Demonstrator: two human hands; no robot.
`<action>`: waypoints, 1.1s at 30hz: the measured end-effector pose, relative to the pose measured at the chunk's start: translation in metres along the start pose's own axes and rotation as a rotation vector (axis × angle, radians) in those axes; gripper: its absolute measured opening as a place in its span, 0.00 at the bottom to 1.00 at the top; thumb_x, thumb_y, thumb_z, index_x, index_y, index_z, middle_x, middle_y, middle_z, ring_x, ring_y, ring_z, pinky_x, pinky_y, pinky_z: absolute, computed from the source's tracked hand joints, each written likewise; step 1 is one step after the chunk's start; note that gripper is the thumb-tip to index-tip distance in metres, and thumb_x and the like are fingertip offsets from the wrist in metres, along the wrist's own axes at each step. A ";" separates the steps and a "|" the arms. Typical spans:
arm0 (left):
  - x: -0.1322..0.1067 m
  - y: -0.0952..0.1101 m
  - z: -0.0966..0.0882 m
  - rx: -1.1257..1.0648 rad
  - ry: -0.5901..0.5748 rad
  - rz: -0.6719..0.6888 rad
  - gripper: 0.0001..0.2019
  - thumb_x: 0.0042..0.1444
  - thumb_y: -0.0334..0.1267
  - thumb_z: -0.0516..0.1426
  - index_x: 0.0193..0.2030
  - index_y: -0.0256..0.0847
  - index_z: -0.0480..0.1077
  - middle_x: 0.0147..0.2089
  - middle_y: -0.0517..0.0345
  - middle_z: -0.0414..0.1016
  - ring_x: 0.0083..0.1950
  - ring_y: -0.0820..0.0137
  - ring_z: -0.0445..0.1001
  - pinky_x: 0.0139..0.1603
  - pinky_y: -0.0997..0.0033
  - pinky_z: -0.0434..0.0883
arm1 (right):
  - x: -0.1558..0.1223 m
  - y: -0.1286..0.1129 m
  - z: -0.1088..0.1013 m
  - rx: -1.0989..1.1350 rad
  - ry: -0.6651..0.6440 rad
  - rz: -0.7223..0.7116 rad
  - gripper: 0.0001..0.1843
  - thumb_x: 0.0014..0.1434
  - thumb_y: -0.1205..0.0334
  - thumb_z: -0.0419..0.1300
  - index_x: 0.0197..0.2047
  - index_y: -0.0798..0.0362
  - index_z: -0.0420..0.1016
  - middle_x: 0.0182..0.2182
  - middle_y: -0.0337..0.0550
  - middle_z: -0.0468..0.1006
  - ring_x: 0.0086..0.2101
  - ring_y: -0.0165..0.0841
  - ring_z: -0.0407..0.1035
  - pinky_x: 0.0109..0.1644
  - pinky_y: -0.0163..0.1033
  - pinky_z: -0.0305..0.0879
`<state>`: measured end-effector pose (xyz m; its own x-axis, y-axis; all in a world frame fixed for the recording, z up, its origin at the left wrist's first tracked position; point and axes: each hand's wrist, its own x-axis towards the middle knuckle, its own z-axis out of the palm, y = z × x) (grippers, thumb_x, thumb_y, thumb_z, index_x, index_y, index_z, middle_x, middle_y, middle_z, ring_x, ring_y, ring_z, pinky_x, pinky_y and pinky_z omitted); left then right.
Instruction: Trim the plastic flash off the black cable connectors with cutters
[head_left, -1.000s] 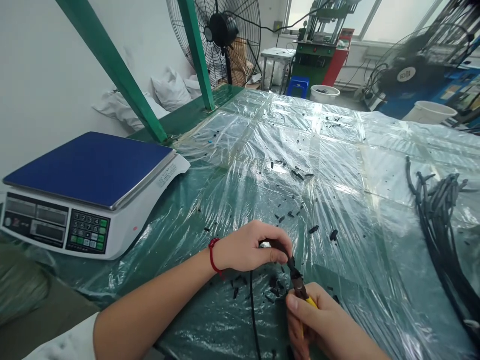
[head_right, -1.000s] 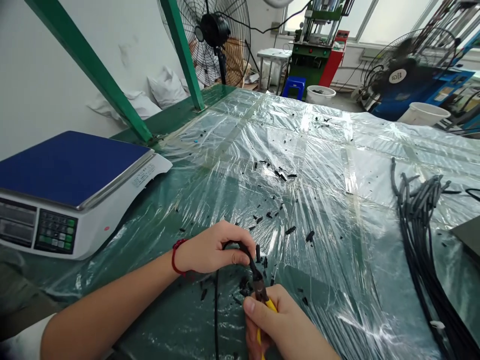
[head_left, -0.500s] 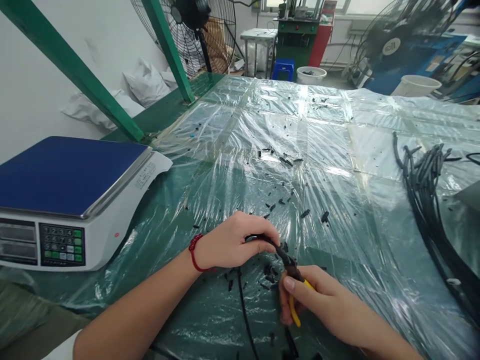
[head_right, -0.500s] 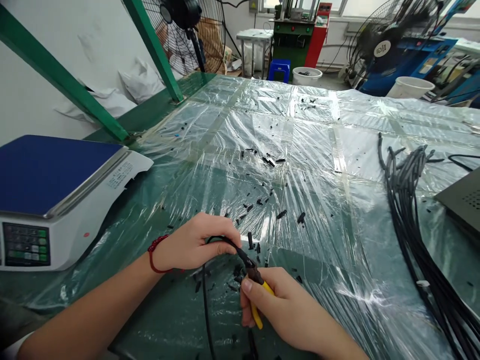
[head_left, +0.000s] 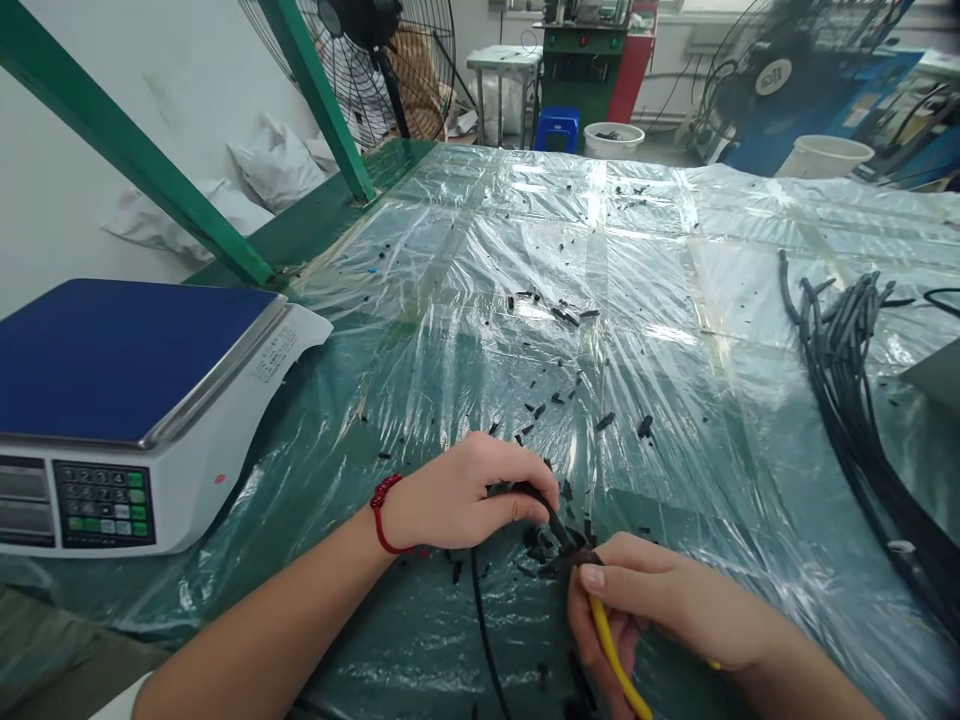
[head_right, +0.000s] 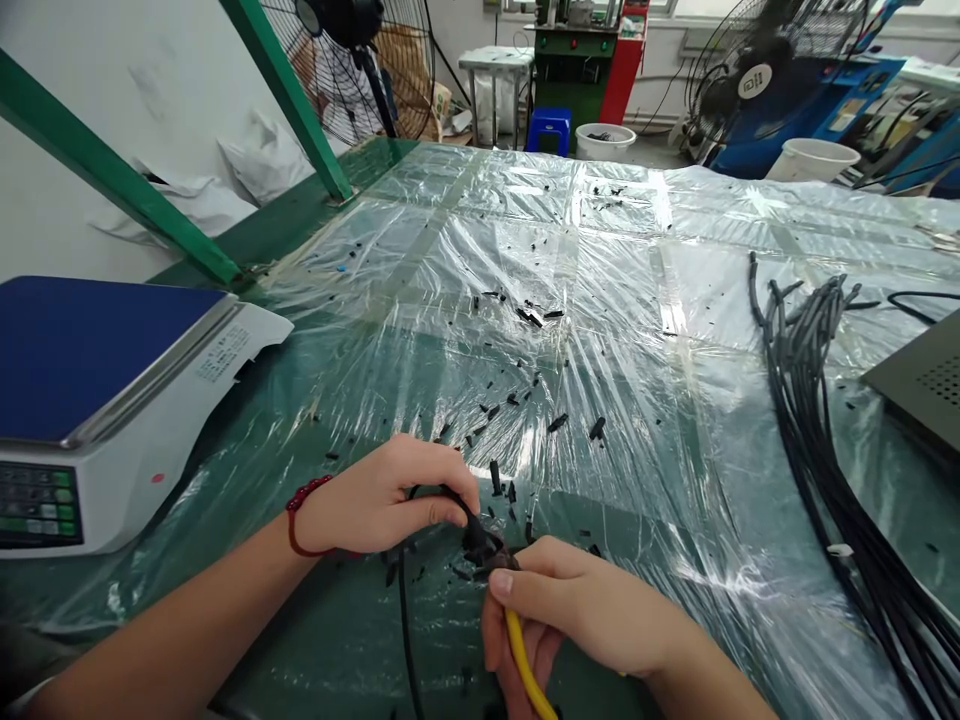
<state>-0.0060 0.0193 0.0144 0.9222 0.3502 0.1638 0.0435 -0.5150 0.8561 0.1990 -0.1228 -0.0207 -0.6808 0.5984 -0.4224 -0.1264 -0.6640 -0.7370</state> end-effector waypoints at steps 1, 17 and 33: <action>0.000 0.000 0.000 -0.001 -0.006 -0.005 0.04 0.64 0.32 0.60 0.41 0.40 0.77 0.36 0.56 0.83 0.36 0.71 0.81 0.41 0.75 0.75 | 0.000 -0.001 0.000 -0.022 0.021 -0.009 0.30 0.69 0.41 0.49 0.32 0.58 0.75 0.21 0.44 0.77 0.21 0.30 0.71 0.30 0.33 0.66; -0.003 -0.004 0.018 0.103 0.330 0.045 0.01 0.59 0.33 0.62 0.38 0.41 0.76 0.34 0.54 0.82 0.35 0.68 0.80 0.37 0.71 0.77 | -0.003 -0.009 0.000 0.007 0.194 -0.173 0.19 0.68 0.48 0.57 0.39 0.57 0.74 0.30 0.47 0.81 0.33 0.34 0.77 0.40 0.38 0.70; 0.000 0.005 0.053 -0.455 0.512 -0.140 0.06 0.53 0.25 0.62 0.33 0.38 0.72 0.43 0.49 0.85 0.40 0.66 0.85 0.41 0.70 0.83 | 0.008 0.004 0.007 0.337 -0.052 -0.323 0.24 0.68 0.47 0.52 0.43 0.62 0.75 0.32 0.59 0.81 0.34 0.41 0.80 0.41 0.39 0.71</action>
<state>0.0143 -0.0249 -0.0072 0.6178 0.7715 0.1520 -0.1200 -0.0985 0.9879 0.1879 -0.1238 -0.0227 -0.6019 0.7810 -0.1663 -0.5594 -0.5611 -0.6101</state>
